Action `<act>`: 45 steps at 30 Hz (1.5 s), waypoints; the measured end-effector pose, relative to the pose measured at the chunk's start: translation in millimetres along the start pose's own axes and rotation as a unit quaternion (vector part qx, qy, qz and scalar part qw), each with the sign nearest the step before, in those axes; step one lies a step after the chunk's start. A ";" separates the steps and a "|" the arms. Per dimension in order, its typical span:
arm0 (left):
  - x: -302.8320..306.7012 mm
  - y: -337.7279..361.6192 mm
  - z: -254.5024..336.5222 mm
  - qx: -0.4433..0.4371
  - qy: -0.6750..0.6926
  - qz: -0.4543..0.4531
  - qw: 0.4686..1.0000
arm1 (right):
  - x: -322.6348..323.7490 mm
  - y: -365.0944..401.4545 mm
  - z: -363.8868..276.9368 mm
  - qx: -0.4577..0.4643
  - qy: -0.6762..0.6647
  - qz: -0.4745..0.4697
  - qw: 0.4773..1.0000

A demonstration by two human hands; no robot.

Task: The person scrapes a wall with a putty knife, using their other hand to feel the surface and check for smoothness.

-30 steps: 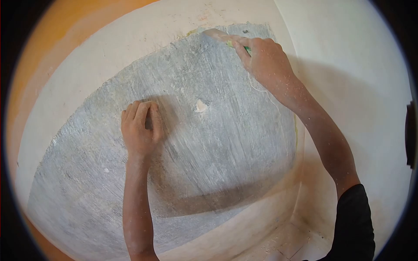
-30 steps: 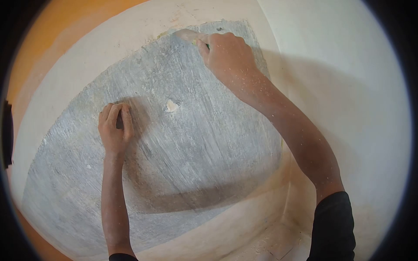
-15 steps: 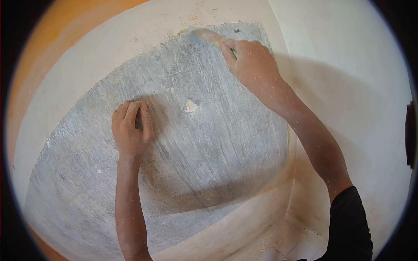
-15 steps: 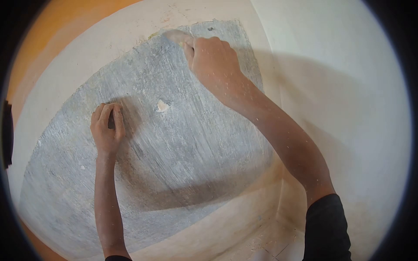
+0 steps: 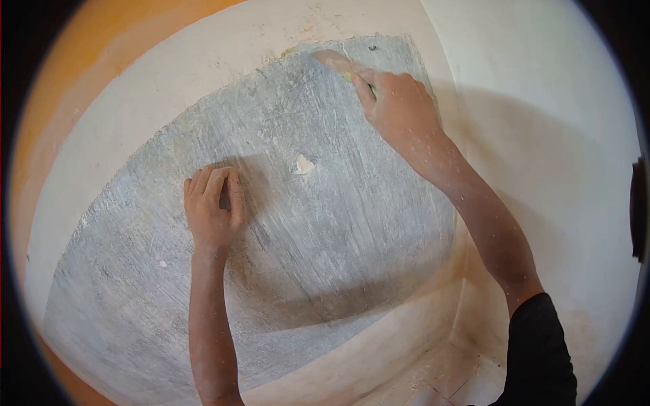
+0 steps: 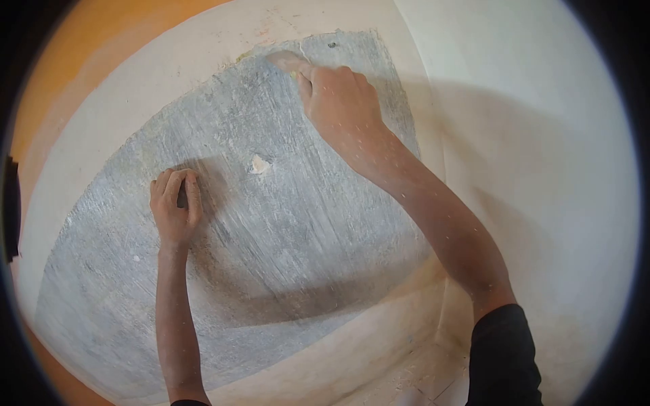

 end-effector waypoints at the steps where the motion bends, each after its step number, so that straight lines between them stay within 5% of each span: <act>1: 0.1 2.6 0.2 -0.005 -0.007 -0.004 1.000 | 0.0 0.9 0.0 0.000 -0.002 -0.001 1.000; 10: 2.4 6.8 3.1 -0.012 0.002 -0.011 1.000 | 4.4 -9.6 9.5 -0.011 -0.019 -0.032 0.999; 12: 0.9 3.8 5.5 -0.022 0.000 -0.024 0.999 | 9.7 -14.4 11.4 0.023 -0.027 0.024 0.999; 19: -0.4 2.2 3.6 -0.019 -0.012 -0.015 1.000 | 13.1 -15.9 8.1 -0.015 -0.044 -0.033 0.998; 21: -2.3 3.5 6.1 -0.024 -0.002 -0.016 1.000 | 5.9 -11.3 8.2 0.009 0.047 -0.016 0.999; 31: 2.4 7.4 6.0 -0.004 0.013 -0.036 0.999 | 11.9 -4.5 -1.6 -0.002 -0.024 -0.065 0.998; 33: -0.2 -0.3 6.6 -0.008 0.007 -0.041 0.999 | 17.5 -13.8 -3.8 0.028 0.007 0.006 1.000; 45: 9.1 6.1 11.5 0.006 0.019 -0.047 0.999 | 20.6 -14.1 -16.3 0.006 -0.016 -0.074 0.997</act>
Point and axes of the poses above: each hand's wrist, its own y-axis away from the middle knuckle, its own x-axis out of the back of the hand, z = x × y, the point moved 1 cm from there along -y, towards the middle knuckle, and after that the axes turned 14 degrees about -z, right-handed, at the moved point
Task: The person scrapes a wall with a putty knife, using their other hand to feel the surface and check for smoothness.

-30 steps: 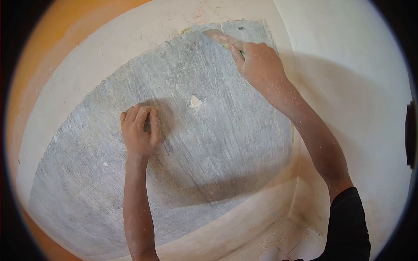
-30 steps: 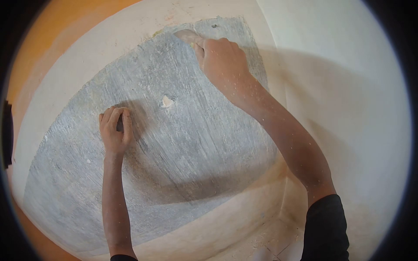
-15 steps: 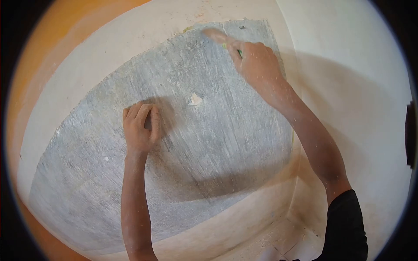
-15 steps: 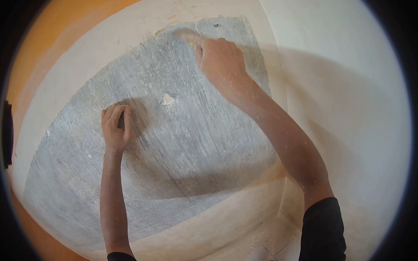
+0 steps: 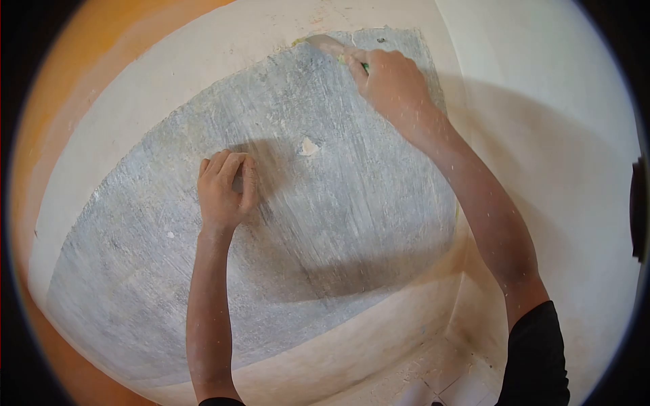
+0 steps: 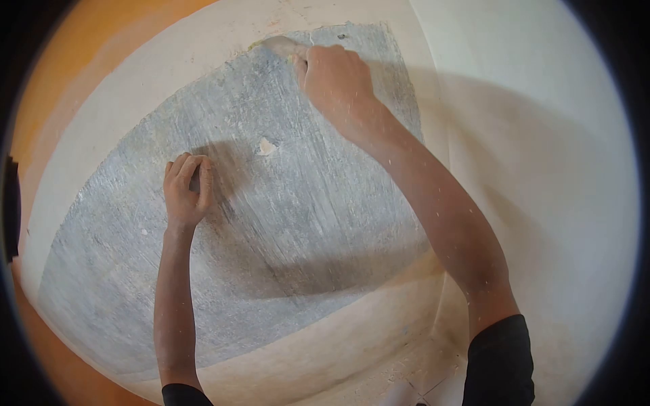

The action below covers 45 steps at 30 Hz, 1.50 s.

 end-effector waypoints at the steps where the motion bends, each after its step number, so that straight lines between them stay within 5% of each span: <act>1: 0.8 0.4 -1.6 -0.011 -0.006 -0.003 1.000 | -1.0 1.7 -1.4 0.000 -0.001 0.000 1.000; 4: 7.3 9.5 -6.2 -0.013 -0.015 -0.016 1.000 | 0.8 14.2 -25.0 -0.006 -0.038 -0.074 0.997; 6: 12.3 19.8 -12.1 -0.002 -0.022 -0.024 0.999 | -14.1 11.4 -30.5 0.038 0.031 0.014 0.999; 16: 17.6 30.6 -25.9 -0.045 -0.029 -0.016 0.998 | -15.6 12.5 -42.7 -0.027 0.039 0.034 0.998; 18: 15.5 33.2 -26.1 -0.056 -0.022 -0.011 0.998 | -21.5 22.0 -39.3 0.057 0.054 0.096 0.992; 21: 14.7 36.4 -29.8 -0.057 -0.014 0.010 0.998 | -21.5 10.2 -48.3 -0.018 -0.026 0.049 0.998; 24: 13.0 39.6 -34.6 -0.075 -0.021 0.012 0.997 | -23.1 12.8 -64.1 0.035 0.015 0.112 0.993; 28: 15.2 48.7 -34.8 -0.069 -0.006 0.009 0.998 | -41.2 13.3 -49.0 -0.010 -0.004 0.088 0.996; 30: 18.5 41.8 -35.3 -0.075 0.003 0.010 0.997 | -43.0 4.8 -51.0 0.019 0.096 0.187 0.978; 33: 15.9 48.3 -31.8 -0.060 0.000 0.003 0.998 | -31.7 25.2 -51.6 -0.025 0.019 0.072 0.997; 43: 18.5 56.5 -34.7 -0.060 0.013 0.002 0.998 | -26.2 23.8 -45.8 -0.049 0.016 0.038 0.998; 45: 20.8 52.1 -36.3 -0.062 0.008 -0.005 0.998 | -26.1 5.8 -39.4 -0.029 0.095 0.114 0.989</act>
Point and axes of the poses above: each hand's wrist, its own y-axis away from the middle knuckle, its own x-axis out of the back of the hand, z = x × y, the point moved 1 cm from there along -y, towards the middle knuckle, and after that the axes turned 14 degrees about -z, right-handed, at the moved point
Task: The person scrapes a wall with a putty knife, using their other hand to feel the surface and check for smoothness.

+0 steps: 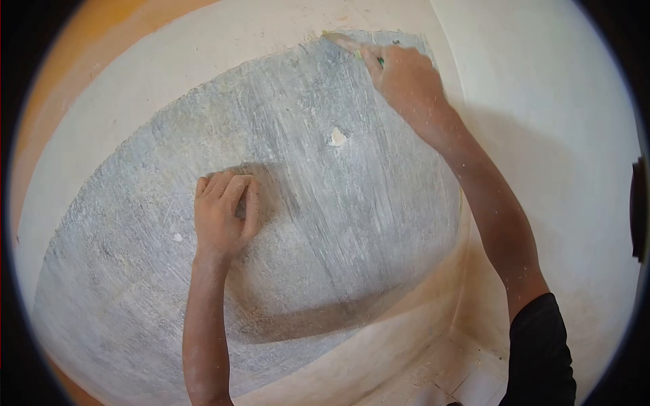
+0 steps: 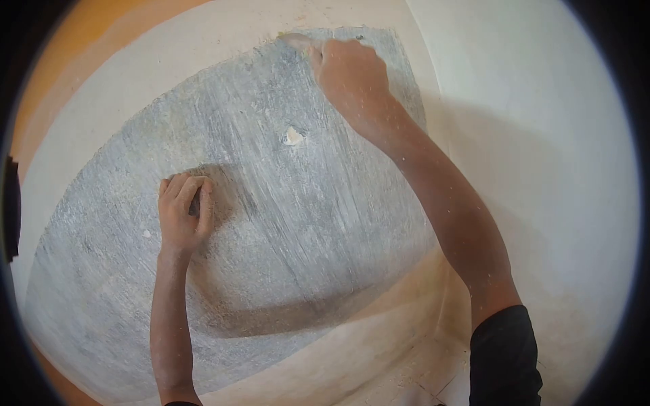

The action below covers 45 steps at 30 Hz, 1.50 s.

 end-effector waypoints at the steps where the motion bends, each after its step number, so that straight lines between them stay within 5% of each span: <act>1: -0.6 0.7 0.3 -0.002 -0.001 0.010 1.000 | -4.5 0.4 5.0 -0.001 0.000 -0.003 1.000; 36: -6.7 -8.1 12.6 0.029 0.003 0.004 1.000 | 18.8 5.5 1.2 0.015 -0.092 -0.108 0.990; 45: 2.1 13.2 10.7 0.015 -0.052 -0.016 0.998 | 4.1 -11.7 6.9 0.025 -0.097 -0.043 0.994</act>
Point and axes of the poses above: each hand's wrist, its own y-axis away from the middle knuckle, its own x-axis out of the back of the hand, z = x × y, the point moved 1 cm from there along -y, towards the middle knuckle, and after that the axes turned 14 degrees about -z, right-handed, at the moved point
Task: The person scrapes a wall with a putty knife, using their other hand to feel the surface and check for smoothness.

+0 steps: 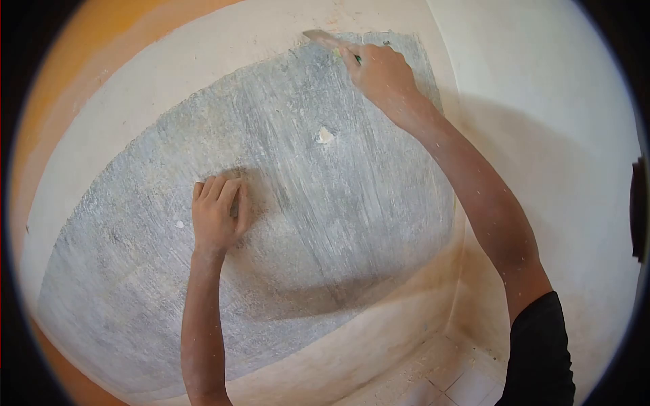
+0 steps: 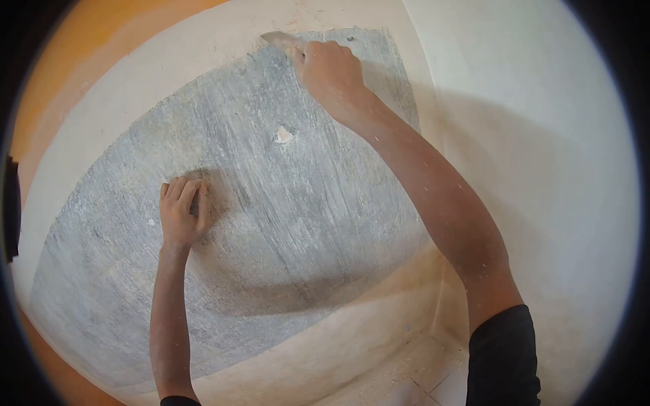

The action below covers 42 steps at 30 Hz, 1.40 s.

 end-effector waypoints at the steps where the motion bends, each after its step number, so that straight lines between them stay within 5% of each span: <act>1: 0.7 4.0 0.3 -0.003 -0.008 0.004 1.000 | 0.1 5.1 2.3 -0.002 -0.003 -0.003 1.000; 7: 4.6 30.6 -14.1 0.004 -0.037 0.024 0.999 | -0.6 18.8 -6.1 0.004 -0.029 -0.036 0.999; 9: 5.9 31.2 -14.2 0.016 -0.031 0.013 0.999 | -2.0 8.5 -12.7 0.045 0.004 0.080 0.996; 13: 2.3 32.3 -11.0 0.029 -0.030 0.048 0.998 | -7.8 22.3 -10.2 0.036 0.037 0.056 0.997; 15: 2.3 33.6 -12.1 0.033 -0.038 0.038 0.998 | 4.3 15.2 -12.3 -0.018 -0.017 -0.048 0.999; 34: 1.8 40.4 -13.6 0.071 -0.028 0.067 0.995 | 11.3 15.4 -1.9 0.054 -0.002 -0.007 0.999; 42: 1.7 38.1 -11.3 0.067 -0.032 0.055 0.996 | 8.6 16.3 -12.5 0.022 0.036 -0.077 0.996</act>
Point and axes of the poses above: each hand's wrist, its own y-axis away from the middle knuckle, its own x-axis out of the back of the hand, z = x × y, the point moved 1 cm from there along -y, towards the middle knuckle, and after that the axes turned 14 degrees about -z, right-handed, at the moved point
